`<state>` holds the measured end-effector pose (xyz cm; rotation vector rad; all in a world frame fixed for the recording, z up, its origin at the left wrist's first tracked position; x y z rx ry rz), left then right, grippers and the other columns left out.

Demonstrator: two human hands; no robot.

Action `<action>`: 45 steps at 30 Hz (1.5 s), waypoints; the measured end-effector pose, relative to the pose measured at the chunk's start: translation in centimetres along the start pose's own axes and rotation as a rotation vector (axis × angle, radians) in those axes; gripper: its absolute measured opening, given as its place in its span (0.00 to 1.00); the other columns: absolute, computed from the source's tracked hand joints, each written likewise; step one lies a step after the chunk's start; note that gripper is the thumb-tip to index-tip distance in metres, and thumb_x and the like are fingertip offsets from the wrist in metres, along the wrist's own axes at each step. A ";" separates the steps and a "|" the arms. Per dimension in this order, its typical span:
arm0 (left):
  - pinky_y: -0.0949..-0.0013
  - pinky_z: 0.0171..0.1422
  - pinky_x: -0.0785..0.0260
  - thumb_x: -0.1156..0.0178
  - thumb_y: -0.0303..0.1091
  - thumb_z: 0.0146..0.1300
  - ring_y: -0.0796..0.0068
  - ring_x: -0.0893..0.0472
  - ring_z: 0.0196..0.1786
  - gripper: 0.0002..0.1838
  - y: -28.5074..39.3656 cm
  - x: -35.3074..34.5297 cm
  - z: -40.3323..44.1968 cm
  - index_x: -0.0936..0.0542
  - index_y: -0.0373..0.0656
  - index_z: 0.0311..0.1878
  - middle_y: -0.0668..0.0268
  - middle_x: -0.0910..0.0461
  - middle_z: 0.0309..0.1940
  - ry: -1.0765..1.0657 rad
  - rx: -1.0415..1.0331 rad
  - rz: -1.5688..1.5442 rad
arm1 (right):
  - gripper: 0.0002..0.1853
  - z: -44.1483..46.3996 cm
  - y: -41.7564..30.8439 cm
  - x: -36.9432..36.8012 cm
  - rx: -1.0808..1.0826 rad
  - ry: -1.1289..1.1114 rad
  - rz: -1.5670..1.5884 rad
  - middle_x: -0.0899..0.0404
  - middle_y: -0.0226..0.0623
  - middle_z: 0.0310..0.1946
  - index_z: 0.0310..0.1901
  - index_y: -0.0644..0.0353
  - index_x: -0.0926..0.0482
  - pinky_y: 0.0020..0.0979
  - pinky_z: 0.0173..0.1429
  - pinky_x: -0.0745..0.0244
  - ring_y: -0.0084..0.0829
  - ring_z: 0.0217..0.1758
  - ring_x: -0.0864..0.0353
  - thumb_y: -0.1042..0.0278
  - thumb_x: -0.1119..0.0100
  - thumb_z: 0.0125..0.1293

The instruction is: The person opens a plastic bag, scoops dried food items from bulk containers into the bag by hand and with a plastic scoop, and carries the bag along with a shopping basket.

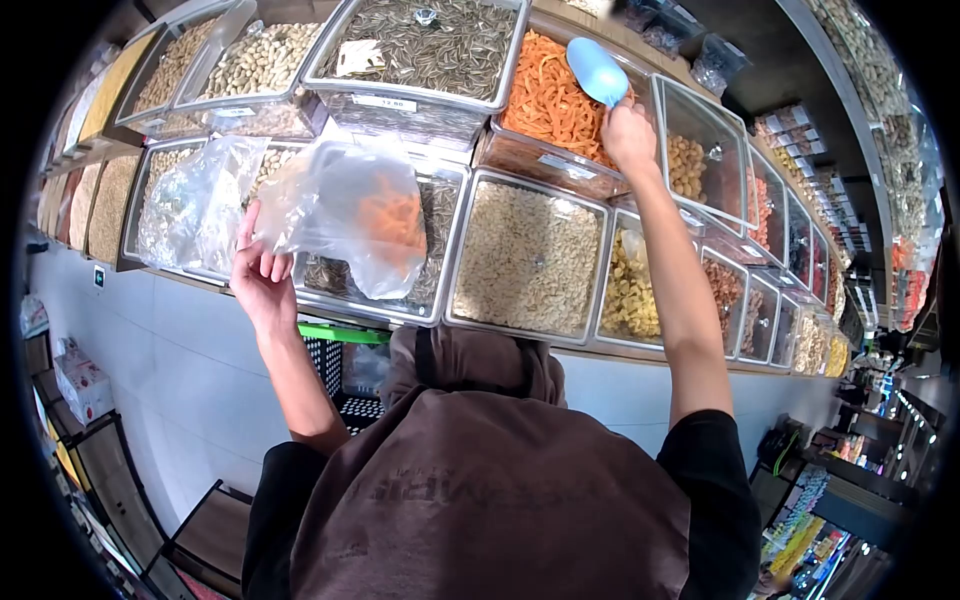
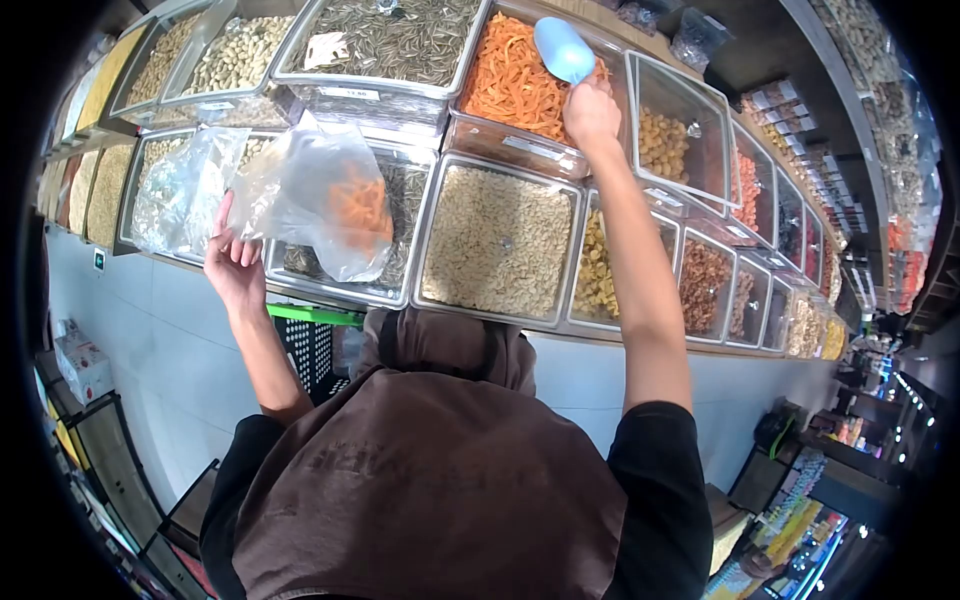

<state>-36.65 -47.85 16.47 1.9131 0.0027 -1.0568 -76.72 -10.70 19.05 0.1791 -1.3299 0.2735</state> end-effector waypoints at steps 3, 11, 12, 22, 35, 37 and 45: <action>0.81 0.22 0.48 0.51 0.34 0.66 0.86 0.43 0.17 0.27 0.3 -0.6 0.2 0.32 0.35 0.68 0.77 0.38 0.18 0.082 -0.066 0.232 | 0.20 0.7 -0.2 -2.1 -0.028 -0.099 0.126 0.19 0.62 0.43 0.45 0.71 0.22 0.52 0.54 0.24 0.60 0.47 0.19 0.58 0.50 0.72; 0.79 0.23 0.41 0.55 0.52 0.74 0.85 0.28 0.21 0.25 -2.4 -4.7 0.2 0.26 0.42 0.60 0.73 0.25 0.25 0.014 -0.028 0.572 | 0.20 0.6 2.9 -2.8 -0.040 -0.265 0.139 0.20 0.65 0.39 0.42 0.69 0.20 0.53 0.54 0.25 0.62 0.48 0.21 0.57 0.50 0.73; 0.79 0.23 0.41 0.55 0.52 0.74 0.84 0.29 0.21 0.25 -2.9 -6.0 0.3 0.25 0.42 0.59 0.72 0.26 0.24 -0.054 -0.040 0.551 | 0.20 0.3 2.8 -2.4 0.015 -0.313 0.135 0.20 0.64 0.40 0.42 0.69 0.19 0.53 0.55 0.25 0.61 0.49 0.20 0.57 0.50 0.72; 0.80 0.27 0.36 0.42 0.35 0.70 0.83 0.22 0.25 0.11 -8.8 -16.8 0.7 0.20 0.41 0.51 0.70 0.22 0.27 -0.318 -0.034 0.742 | 0.18 -4.4 4.6 4.6 0.089 -0.514 0.150 0.19 0.63 0.38 0.45 0.70 0.21 0.51 0.52 0.26 0.59 0.47 0.19 0.60 0.50 0.72; 0.54 0.56 0.24 0.33 0.56 0.59 0.43 0.16 0.47 0.37 -11.7 -11.4 4.5 0.24 0.25 0.55 0.42 0.17 0.45 0.122 -0.144 1.717 | 0.22 -8.5 12.1 7.7 -0.180 -0.485 0.757 0.27 0.31 0.18 0.29 0.65 0.23 0.34 0.35 0.33 0.28 0.25 0.28 0.56 0.53 0.76; 0.55 0.50 0.23 0.38 0.53 0.65 0.46 0.15 0.42 0.33 -13.4 -7.8 5.2 0.23 0.24 0.51 0.45 0.16 0.40 0.124 -0.193 1.545 | 0.23 -8.2 11.8 7.1 0.001 -0.269 0.744 0.37 0.22 0.13 0.25 0.61 0.27 0.28 0.24 0.43 0.20 0.16 0.39 0.54 0.52 0.77; 0.65 0.41 0.20 0.57 0.45 0.79 0.63 0.14 0.43 0.25 -7.4 -16.6 -2.9 0.22 0.27 0.46 0.52 0.16 0.40 0.078 -0.442 0.547 | 0.21 -6.8 11.3 3.4 -0.040 -0.275 0.726 0.20 0.36 0.22 0.37 0.67 0.20 0.34 0.37 0.28 0.29 0.28 0.21 0.56 0.53 0.76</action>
Point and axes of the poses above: each hand's wrist, its own z-axis towards the middle knuckle, its own x-axis out of the back of the hand, y = z × x, the point moved 7 cm from there along z, towards the middle knuckle
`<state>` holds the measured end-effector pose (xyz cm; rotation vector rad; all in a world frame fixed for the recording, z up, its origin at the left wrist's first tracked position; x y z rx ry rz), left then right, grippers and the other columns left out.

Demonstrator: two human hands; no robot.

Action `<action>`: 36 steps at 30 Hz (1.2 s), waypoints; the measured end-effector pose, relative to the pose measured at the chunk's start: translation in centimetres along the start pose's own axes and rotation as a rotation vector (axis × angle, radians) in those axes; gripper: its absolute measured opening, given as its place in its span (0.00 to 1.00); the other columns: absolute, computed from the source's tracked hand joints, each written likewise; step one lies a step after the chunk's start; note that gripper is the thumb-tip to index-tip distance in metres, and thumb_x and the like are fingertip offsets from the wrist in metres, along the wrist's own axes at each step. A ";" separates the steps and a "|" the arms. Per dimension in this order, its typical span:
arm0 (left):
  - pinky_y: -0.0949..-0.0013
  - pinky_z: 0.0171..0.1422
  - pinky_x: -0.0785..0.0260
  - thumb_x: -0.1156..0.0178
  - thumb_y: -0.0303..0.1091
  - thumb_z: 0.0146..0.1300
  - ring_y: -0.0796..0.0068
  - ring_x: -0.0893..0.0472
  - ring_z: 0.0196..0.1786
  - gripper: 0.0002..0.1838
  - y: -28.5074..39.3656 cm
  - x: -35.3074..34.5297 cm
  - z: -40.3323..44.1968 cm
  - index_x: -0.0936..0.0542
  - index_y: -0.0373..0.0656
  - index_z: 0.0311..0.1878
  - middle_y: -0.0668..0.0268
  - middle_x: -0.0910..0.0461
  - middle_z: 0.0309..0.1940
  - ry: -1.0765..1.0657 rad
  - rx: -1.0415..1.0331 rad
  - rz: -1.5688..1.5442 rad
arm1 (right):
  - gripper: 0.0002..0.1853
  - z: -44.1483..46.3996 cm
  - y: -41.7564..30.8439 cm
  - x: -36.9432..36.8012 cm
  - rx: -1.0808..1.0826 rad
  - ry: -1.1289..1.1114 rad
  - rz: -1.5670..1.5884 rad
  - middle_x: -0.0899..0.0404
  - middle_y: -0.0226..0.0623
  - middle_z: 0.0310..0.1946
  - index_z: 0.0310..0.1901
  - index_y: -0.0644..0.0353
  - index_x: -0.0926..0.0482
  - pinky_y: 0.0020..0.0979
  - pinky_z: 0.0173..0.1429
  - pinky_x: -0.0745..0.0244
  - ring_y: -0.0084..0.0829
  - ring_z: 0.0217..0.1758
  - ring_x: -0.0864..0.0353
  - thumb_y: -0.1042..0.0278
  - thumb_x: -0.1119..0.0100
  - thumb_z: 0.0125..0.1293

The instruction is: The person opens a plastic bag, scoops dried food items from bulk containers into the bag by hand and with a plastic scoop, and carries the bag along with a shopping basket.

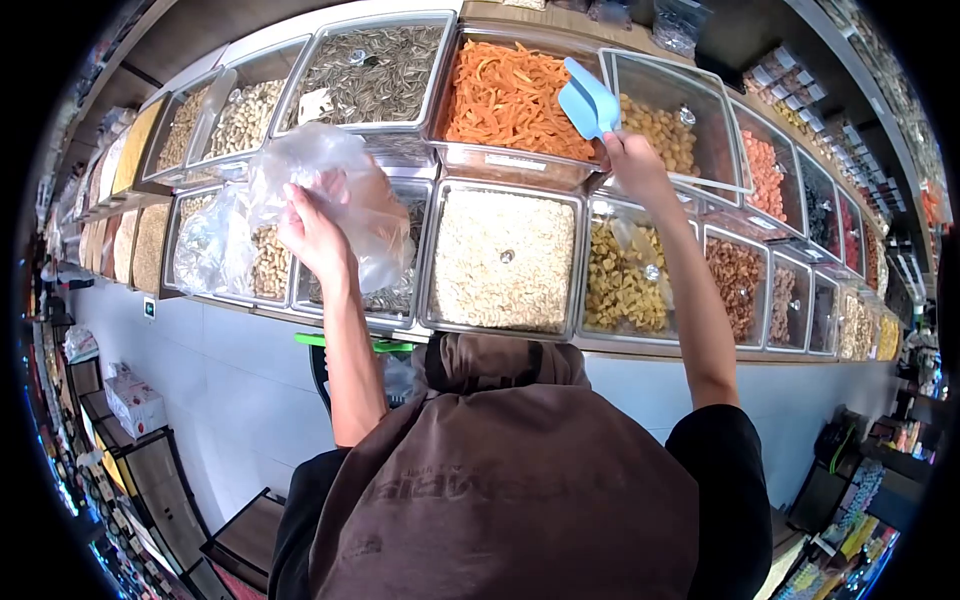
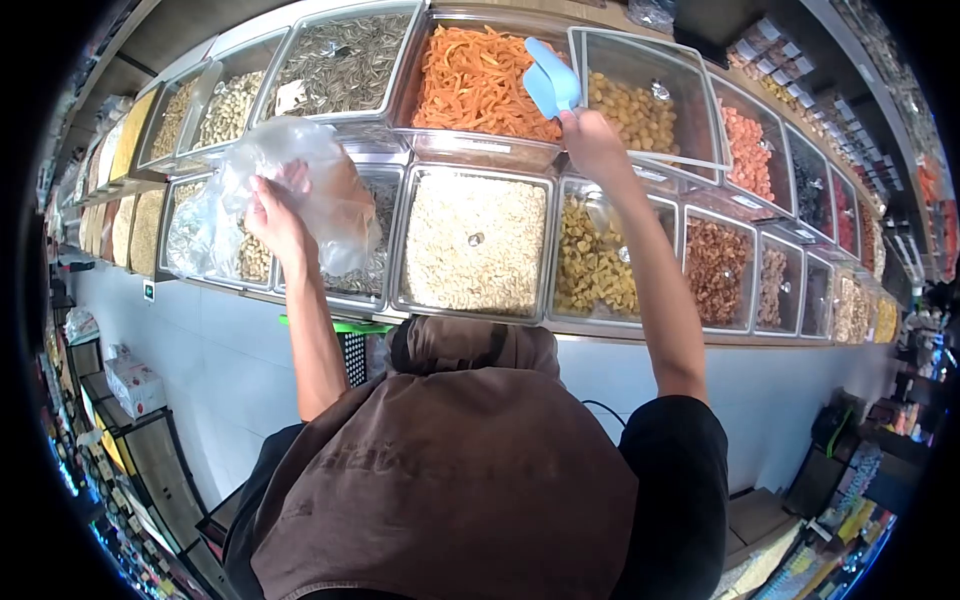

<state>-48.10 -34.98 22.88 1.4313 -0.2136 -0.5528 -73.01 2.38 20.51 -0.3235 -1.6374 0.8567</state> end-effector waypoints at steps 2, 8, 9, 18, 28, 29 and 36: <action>0.58 0.52 0.20 0.56 0.44 0.79 0.53 0.16 0.51 0.25 3.2 -2.1 -0.6 0.25 0.24 0.48 0.43 0.19 0.48 0.026 0.016 -0.106 | 0.21 0.1 -0.4 -0.2 0.026 -0.021 -0.038 0.18 0.39 0.25 0.40 0.67 0.20 0.36 0.41 0.26 0.33 0.31 0.18 0.55 0.52 0.75; 0.52 0.69 0.29 0.65 0.44 0.80 0.50 0.25 0.64 0.30 6.5 -11.3 -0.3 0.29 0.21 0.61 0.38 0.27 0.60 -0.217 -0.075 -0.120 | 0.19 0.6 -1.7 1.1 0.047 0.099 0.044 0.20 0.61 0.35 0.40 0.69 0.20 0.49 0.51 0.28 0.59 0.45 0.21 0.58 0.50 0.73; 0.52 0.70 0.30 0.67 0.44 0.80 0.51 0.25 0.65 0.29 6.1 -13.4 -1.2 0.30 0.23 0.63 0.40 0.29 0.63 -0.206 -0.062 -0.043 | 0.18 0.8 -2.3 1.2 0.081 0.160 0.015 0.20 0.62 0.36 0.40 0.69 0.20 0.49 0.50 0.28 0.59 0.45 0.20 0.59 0.49 0.72; 0.62 0.60 0.31 0.60 0.45 0.79 0.61 0.22 0.56 0.27 -11.2 -23.7 1.3 0.28 0.27 0.61 0.49 0.22 0.54 -0.165 0.312 0.135 | 0.17 3.9 -2.3 -4.7 0.021 0.237 -0.091 0.18 0.61 0.35 0.45 0.68 0.20 0.52 0.49 0.24 0.60 0.42 0.18 0.60 0.49 0.73; 0.53 0.37 0.23 0.59 0.41 0.72 0.58 0.15 0.43 0.26 -20.7 -23.5 2.3 0.24 0.27 0.57 0.49 0.17 0.45 -0.099 0.788 0.226 | 0.15 5.7 -1.2 -6.8 0.070 0.133 0.103 0.19 0.64 0.35 0.42 0.71 0.20 0.54 0.49 0.25 0.63 0.43 0.19 0.64 0.49 0.72; 0.53 0.37 0.23 0.59 0.40 0.72 0.58 0.16 0.43 0.25 -21.1 -23.8 2.4 0.24 0.27 0.57 0.49 0.18 0.46 -0.177 0.783 0.321 | 0.15 5.7 -1.2 -6.7 0.082 0.122 0.151 0.20 0.65 0.35 0.42 0.72 0.20 0.54 0.50 0.25 0.64 0.44 0.20 0.65 0.48 0.72; 0.58 0.36 0.23 0.60 0.35 0.74 0.61 0.19 0.36 0.19 -18.4 -25.2 1.6 0.26 0.30 0.53 0.50 0.22 0.39 -0.405 0.690 0.136 | 0.18 6.5 -1.5 -7.3 0.066 -0.016 0.192 0.19 0.58 0.26 0.51 0.72 0.19 0.39 0.42 0.26 0.42 0.32 0.15 0.63 0.46 0.73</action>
Point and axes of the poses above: each hand's wrist, its own z-axis towards the middle knuckle, its own x-axis out of the back of the hand, y = z × x, the point moved 7 cm from there along z, towards the middle knuckle
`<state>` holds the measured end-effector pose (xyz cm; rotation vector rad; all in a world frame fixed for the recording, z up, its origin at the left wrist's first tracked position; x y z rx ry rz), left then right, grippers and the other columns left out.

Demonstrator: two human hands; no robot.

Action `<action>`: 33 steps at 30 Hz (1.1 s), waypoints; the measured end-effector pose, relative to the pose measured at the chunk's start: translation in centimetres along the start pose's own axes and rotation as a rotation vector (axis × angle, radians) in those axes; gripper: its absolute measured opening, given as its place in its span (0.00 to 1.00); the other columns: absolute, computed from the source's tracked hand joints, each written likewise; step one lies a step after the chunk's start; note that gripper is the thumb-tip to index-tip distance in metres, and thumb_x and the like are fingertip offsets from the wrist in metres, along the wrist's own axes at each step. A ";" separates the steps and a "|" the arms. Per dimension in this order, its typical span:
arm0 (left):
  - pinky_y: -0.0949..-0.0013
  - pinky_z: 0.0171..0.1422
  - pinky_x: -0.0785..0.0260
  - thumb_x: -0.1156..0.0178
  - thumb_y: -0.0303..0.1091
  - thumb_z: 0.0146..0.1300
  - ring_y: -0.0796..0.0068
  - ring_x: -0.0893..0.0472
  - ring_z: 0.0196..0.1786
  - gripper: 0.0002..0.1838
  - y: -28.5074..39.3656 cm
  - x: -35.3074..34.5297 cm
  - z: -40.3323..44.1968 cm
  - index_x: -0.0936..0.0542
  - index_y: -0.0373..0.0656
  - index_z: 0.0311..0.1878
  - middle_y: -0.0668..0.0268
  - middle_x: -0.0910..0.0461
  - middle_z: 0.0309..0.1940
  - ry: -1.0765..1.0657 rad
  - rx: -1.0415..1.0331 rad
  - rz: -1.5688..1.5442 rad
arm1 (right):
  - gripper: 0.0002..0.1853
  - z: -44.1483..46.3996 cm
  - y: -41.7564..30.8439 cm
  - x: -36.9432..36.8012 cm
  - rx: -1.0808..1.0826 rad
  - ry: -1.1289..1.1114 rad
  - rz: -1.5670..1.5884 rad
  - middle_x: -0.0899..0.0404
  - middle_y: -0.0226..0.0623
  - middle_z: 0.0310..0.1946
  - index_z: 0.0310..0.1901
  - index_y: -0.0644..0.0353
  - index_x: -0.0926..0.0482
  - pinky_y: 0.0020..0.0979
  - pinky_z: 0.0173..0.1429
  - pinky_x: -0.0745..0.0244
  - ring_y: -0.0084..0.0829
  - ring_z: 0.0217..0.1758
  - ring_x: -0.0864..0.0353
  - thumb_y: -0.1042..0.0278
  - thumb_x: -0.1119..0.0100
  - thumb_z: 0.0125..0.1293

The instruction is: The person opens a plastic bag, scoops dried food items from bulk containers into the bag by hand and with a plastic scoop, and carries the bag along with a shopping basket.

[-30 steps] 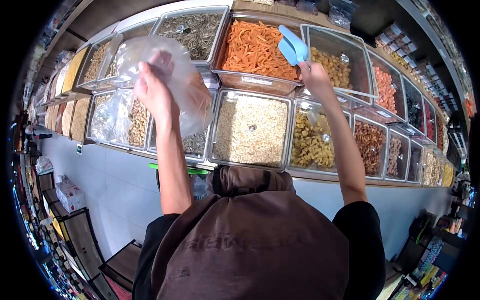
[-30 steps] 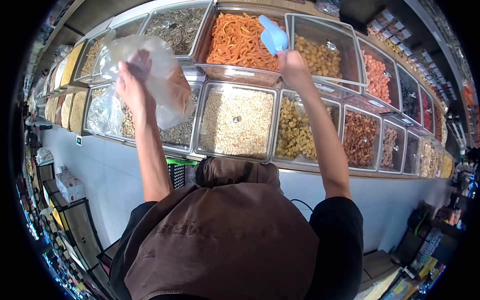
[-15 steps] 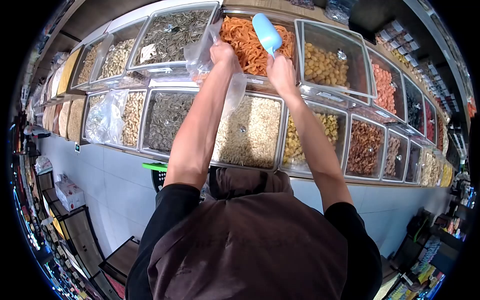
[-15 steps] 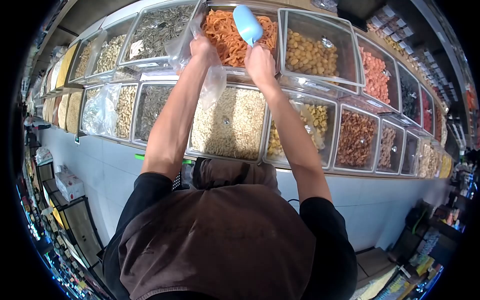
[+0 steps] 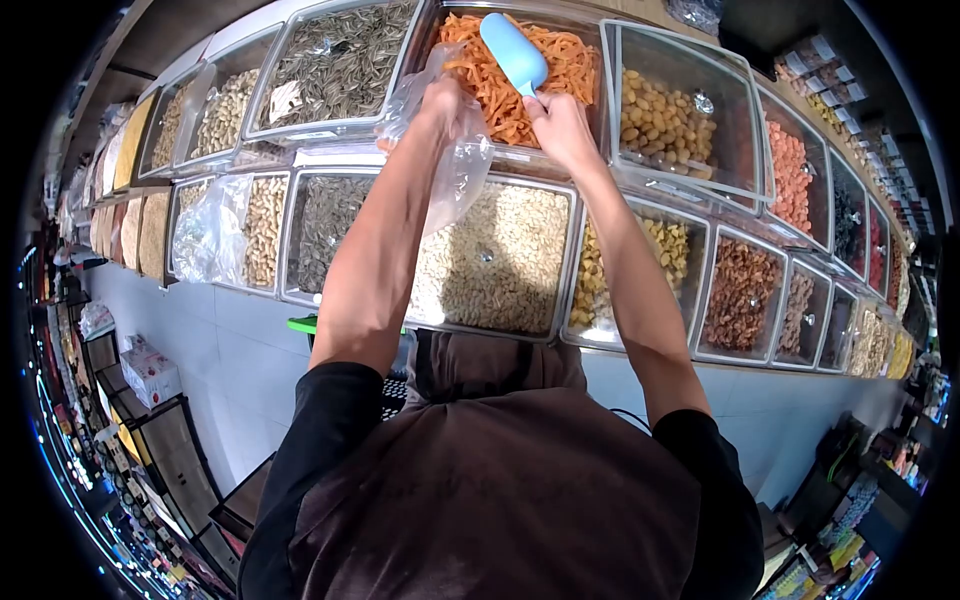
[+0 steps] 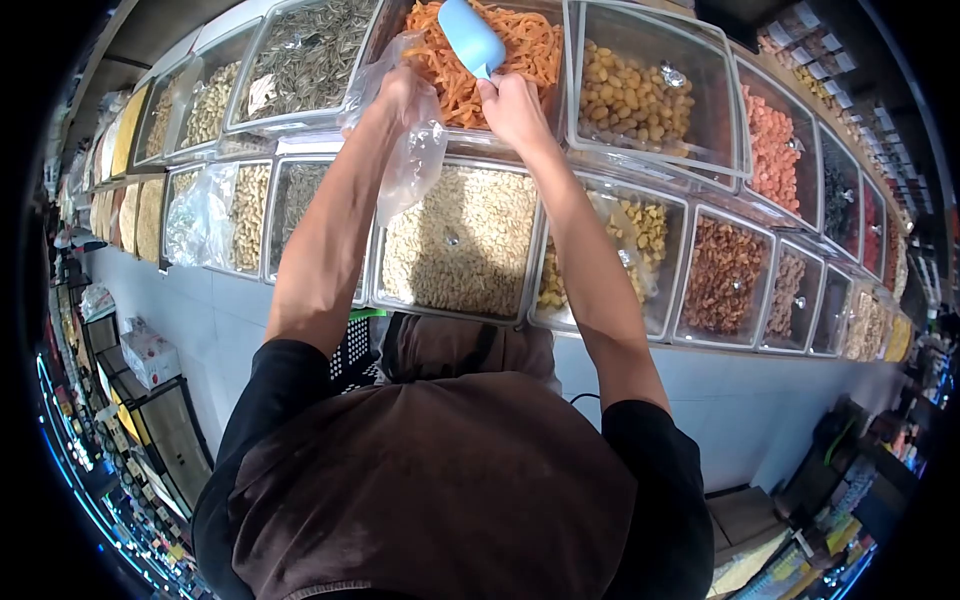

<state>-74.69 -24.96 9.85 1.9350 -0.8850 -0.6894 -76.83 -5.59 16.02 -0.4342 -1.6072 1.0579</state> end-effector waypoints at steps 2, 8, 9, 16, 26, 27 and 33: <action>0.60 0.36 0.24 0.61 0.35 0.75 0.62 0.21 0.40 0.19 0.2 -0.8 -0.7 0.27 0.30 0.55 0.49 0.24 0.44 -0.097 0.077 -0.193 | 0.18 -0.3 -0.2 -0.2 -0.102 -0.116 0.049 0.18 0.55 0.26 0.51 0.73 0.19 0.39 0.42 0.27 0.34 0.31 0.18 0.63 0.46 0.74; 0.70 0.34 0.29 0.66 0.41 0.80 0.73 0.28 0.31 0.22 -0.1 -0.5 0.3 0.26 0.34 0.51 0.61 0.27 0.36 -0.154 0.010 -0.132 | 0.17 0.4 1.2 -0.8 0.068 -0.062 0.148 0.24 0.48 0.20 0.49 0.72 0.18 0.38 0.39 0.28 0.30 0.26 0.25 0.64 0.44 0.72; 0.69 0.36 0.29 0.67 0.41 0.80 0.73 0.28 0.32 0.23 0.3 -0.7 -0.1 0.25 0.34 0.51 0.61 0.26 0.36 -0.164 -0.031 -0.126 | 0.17 0.3 0.9 -0.6 0.066 -0.062 0.147 0.24 0.48 0.20 0.49 0.72 0.18 0.38 0.39 0.28 0.30 0.26 0.25 0.64 0.44 0.72; 0.66 0.39 0.33 0.63 0.44 0.79 0.72 0.28 0.32 0.24 0.7 -1.4 -0.5 0.22 0.34 0.45 0.60 0.21 0.34 -0.091 -0.129 0.003 | 0.18 0.1 1.3 -0.6 0.060 -0.082 0.188 0.25 0.40 0.18 0.46 0.77 0.19 0.35 0.34 0.30 0.27 0.22 0.28 0.64 0.43 0.72; 0.54 0.67 0.36 0.57 0.47 0.72 0.40 0.25 0.62 0.30 5.3 -3.4 -1.3 0.23 0.24 0.54 0.35 0.24 0.56 0.095 -0.392 0.517 | 0.17 -0.3 2.1 -1.4 -0.238 -0.293 0.697 0.30 0.27 0.17 0.34 0.67 0.20 0.21 0.20 0.48 0.15 0.15 0.40 0.62 0.47 0.76; 0.54 0.67 0.36 0.57 0.47 0.71 0.39 0.25 0.61 0.30 5.5 -3.5 -1.6 0.23 0.24 0.54 0.35 0.23 0.54 0.117 -0.395 0.575 | 0.17 -0.8 1.3 -0.8 -0.234 -0.348 0.695 0.28 0.30 0.20 0.32 0.66 0.22 0.21 0.19 0.46 0.16 0.15 0.39 0.61 0.49 0.76; 0.52 0.63 0.33 0.57 0.42 0.71 0.37 0.23 0.56 0.26 7.4 -2.7 -5.8 0.21 0.25 0.50 0.35 0.21 0.48 0.247 -0.535 0.489 | 0.16 -0.3 2.3 -1.3 -0.221 -0.381 0.744 0.24 0.34 0.21 0.34 0.65 0.23 0.22 0.19 0.42 0.18 0.13 0.37 0.62 0.51 0.77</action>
Point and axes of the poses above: each hand's wrist, its own z-axis towards the middle knuckle, its own x-axis out of the back of the hand, y = z × x, the point moved 7 cm from there along z, towards the middle knuckle
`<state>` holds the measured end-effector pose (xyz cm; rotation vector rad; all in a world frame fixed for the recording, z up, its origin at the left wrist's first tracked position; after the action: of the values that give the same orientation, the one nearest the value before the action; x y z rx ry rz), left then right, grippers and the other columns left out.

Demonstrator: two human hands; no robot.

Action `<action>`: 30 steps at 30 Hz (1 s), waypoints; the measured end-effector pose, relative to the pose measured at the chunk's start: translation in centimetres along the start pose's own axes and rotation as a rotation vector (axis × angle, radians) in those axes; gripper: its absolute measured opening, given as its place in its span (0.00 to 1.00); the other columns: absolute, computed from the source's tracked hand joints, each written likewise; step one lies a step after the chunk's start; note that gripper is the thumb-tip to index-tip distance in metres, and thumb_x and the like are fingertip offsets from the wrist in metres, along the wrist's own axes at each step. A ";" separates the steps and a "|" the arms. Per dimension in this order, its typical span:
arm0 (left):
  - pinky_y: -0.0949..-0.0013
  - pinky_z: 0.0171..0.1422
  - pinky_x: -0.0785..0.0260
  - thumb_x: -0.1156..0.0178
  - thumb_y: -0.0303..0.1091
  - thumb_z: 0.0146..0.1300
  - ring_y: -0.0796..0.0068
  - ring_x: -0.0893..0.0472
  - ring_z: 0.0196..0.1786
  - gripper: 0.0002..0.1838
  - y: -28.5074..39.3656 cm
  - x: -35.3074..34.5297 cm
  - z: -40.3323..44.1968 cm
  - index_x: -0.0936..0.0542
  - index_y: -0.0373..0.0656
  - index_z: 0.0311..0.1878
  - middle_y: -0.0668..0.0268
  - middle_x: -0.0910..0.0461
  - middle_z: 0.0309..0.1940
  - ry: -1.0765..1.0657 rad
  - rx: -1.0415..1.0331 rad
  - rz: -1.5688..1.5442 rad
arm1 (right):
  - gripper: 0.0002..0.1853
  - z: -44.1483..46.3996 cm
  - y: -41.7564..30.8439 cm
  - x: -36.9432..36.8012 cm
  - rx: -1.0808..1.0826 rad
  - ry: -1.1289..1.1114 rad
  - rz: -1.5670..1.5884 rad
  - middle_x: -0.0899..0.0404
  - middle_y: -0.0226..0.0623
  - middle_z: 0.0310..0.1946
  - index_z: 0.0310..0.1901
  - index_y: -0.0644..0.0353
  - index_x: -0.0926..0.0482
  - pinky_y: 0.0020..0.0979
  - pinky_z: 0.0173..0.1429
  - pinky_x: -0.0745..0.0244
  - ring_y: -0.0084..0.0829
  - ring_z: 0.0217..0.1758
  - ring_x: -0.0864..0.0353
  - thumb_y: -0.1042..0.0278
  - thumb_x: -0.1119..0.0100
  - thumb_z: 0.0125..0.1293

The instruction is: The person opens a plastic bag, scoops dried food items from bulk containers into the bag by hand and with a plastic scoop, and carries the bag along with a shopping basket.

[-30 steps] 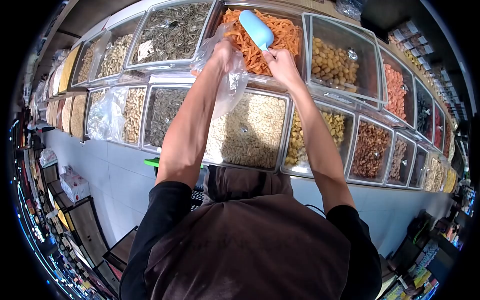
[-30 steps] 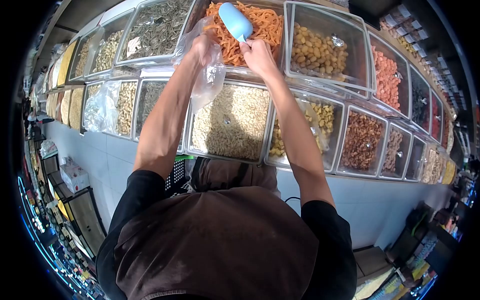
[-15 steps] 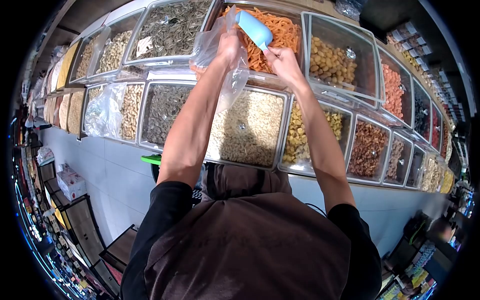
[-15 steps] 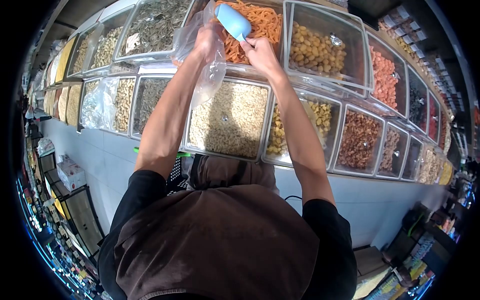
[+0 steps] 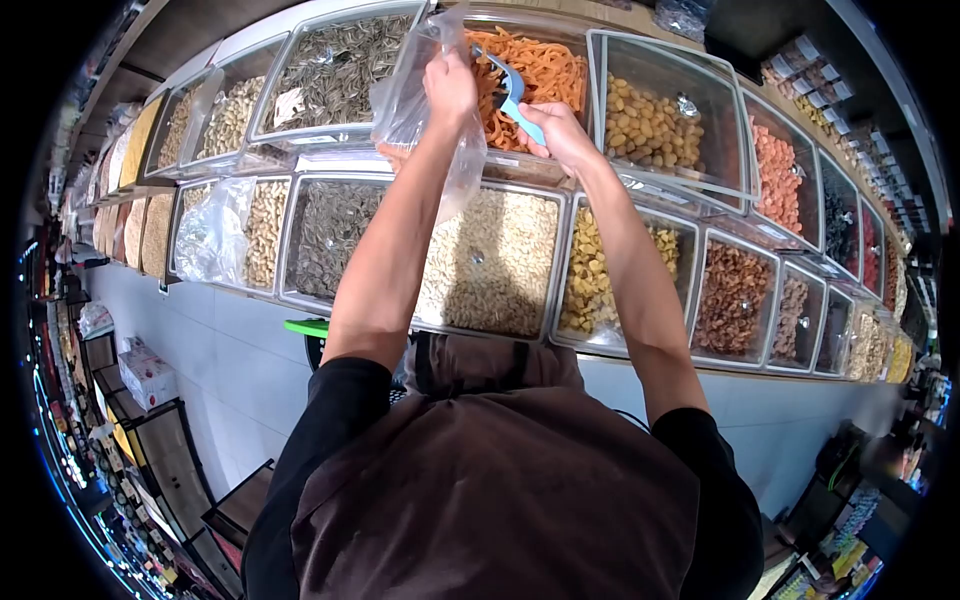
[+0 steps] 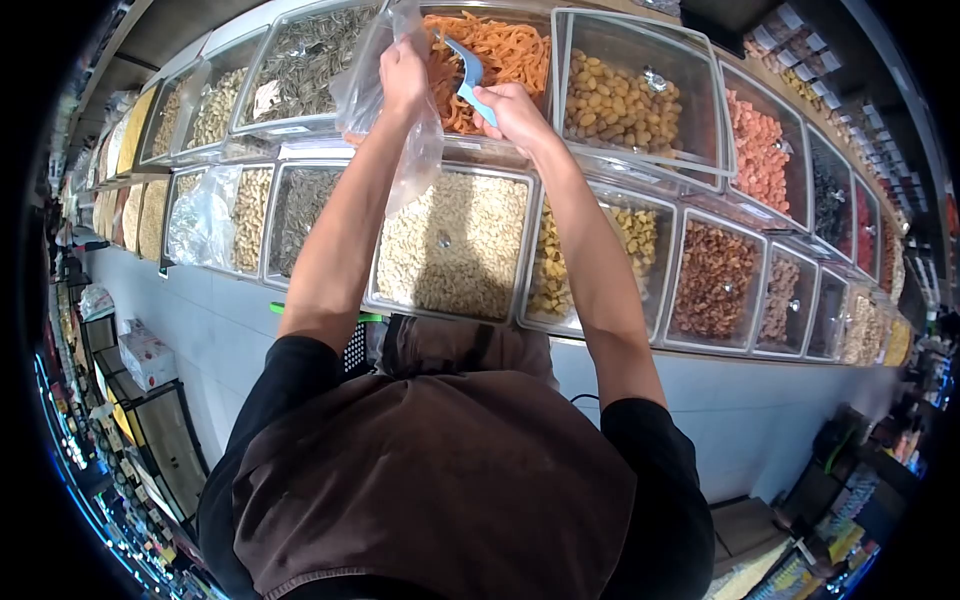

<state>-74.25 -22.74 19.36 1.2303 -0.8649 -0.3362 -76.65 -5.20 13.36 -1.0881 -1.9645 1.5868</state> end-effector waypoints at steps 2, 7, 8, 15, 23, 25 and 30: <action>0.47 0.53 0.33 0.58 0.37 0.71 0.36 0.20 0.46 0.22 1.3 1.7 -1.2 0.22 0.26 0.44 0.35 0.20 0.37 0.336 -0.369 -0.095 | 0.16 0.1 0.2 0.0 0.011 -0.024 0.011 0.24 0.34 0.21 0.36 0.66 0.23 0.22 0.20 0.42 0.18 0.13 0.37 0.62 0.52 0.78; 0.46 0.55 0.33 0.59 0.37 0.70 0.33 0.21 0.46 0.22 0.6 4.0 -4.3 0.21 0.27 0.42 0.34 0.20 0.37 0.180 -0.013 0.055 | 0.18 0.0 -0.2 -0.6 0.022 -0.064 -0.014 0.24 0.34 0.21 0.43 0.68 0.21 0.22 0.19 0.41 0.18 0.13 0.37 0.61 0.56 0.79; 0.46 0.57 0.33 0.59 0.38 0.70 0.33 0.21 0.48 0.23 0.0 3.7 -4.7 0.21 0.27 0.42 0.33 0.20 0.37 0.150 0.001 0.101 | 0.19 0.1 -0.2 -0.6 0.015 -0.052 -0.022 0.24 0.34 0.21 0.44 0.68 0.21 0.22 0.19 0.42 0.18 0.13 0.37 0.61 0.57 0.79; 0.45 0.60 0.34 0.60 0.39 0.70 0.32 0.22 0.50 0.25 -0.2 0.2 -5.3 0.19 0.26 0.39 0.31 0.21 0.40 -0.006 -0.080 0.230 | 0.19 0.4 -0.2 -0.6 -0.009 -0.081 -0.068 0.24 0.36 0.21 0.42 0.69 0.21 0.25 0.19 0.43 0.20 0.13 0.38 0.62 0.58 0.78; 0.48 0.61 0.33 0.58 0.47 0.72 0.34 0.23 0.54 0.30 -1.8 0.1 -0.4 0.19 0.25 0.39 0.32 0.21 0.43 -0.146 -0.001 0.202 | 0.19 0.2 -0.5 -0.4 -0.020 -0.101 0.060 0.25 0.35 0.23 0.42 0.71 0.22 0.24 0.17 0.46 0.18 0.12 0.40 0.64 0.60 0.78; 0.49 0.57 0.33 0.58 0.45 0.73 0.35 0.21 0.50 0.28 -1.1 1.6 -1.7 0.21 0.25 0.37 0.33 0.21 0.40 -0.070 -0.071 0.021 | 0.19 0.0 -0.2 -0.2 -0.055 -0.118 0.153 0.26 0.34 0.24 0.44 0.71 0.23 0.22 0.17 0.47 0.17 0.12 0.41 0.65 0.62 0.79; 0.56 0.53 0.32 0.61 0.38 0.76 0.47 0.19 0.45 0.23 -1.7 4.3 -5.2 0.24 0.24 0.41 0.36 0.21 0.35 0.094 -0.105 -0.028 | 0.20 -0.2 -0.2 0.0 -0.090 -0.097 0.274 0.27 0.31 0.25 0.48 0.71 0.24 0.21 0.15 0.50 0.14 0.13 0.44 0.62 0.63 0.78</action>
<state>-67.28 -22.58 19.07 1.1520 -0.7411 -0.3397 -76.60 -5.08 13.58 -1.3915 -2.0360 1.7317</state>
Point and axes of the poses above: each hand's wrist, its own z-axis towards the middle knuckle, its own x-axis out of the back of the hand, y = z × x, the point moved 7 cm from there along z, towards the middle knuckle
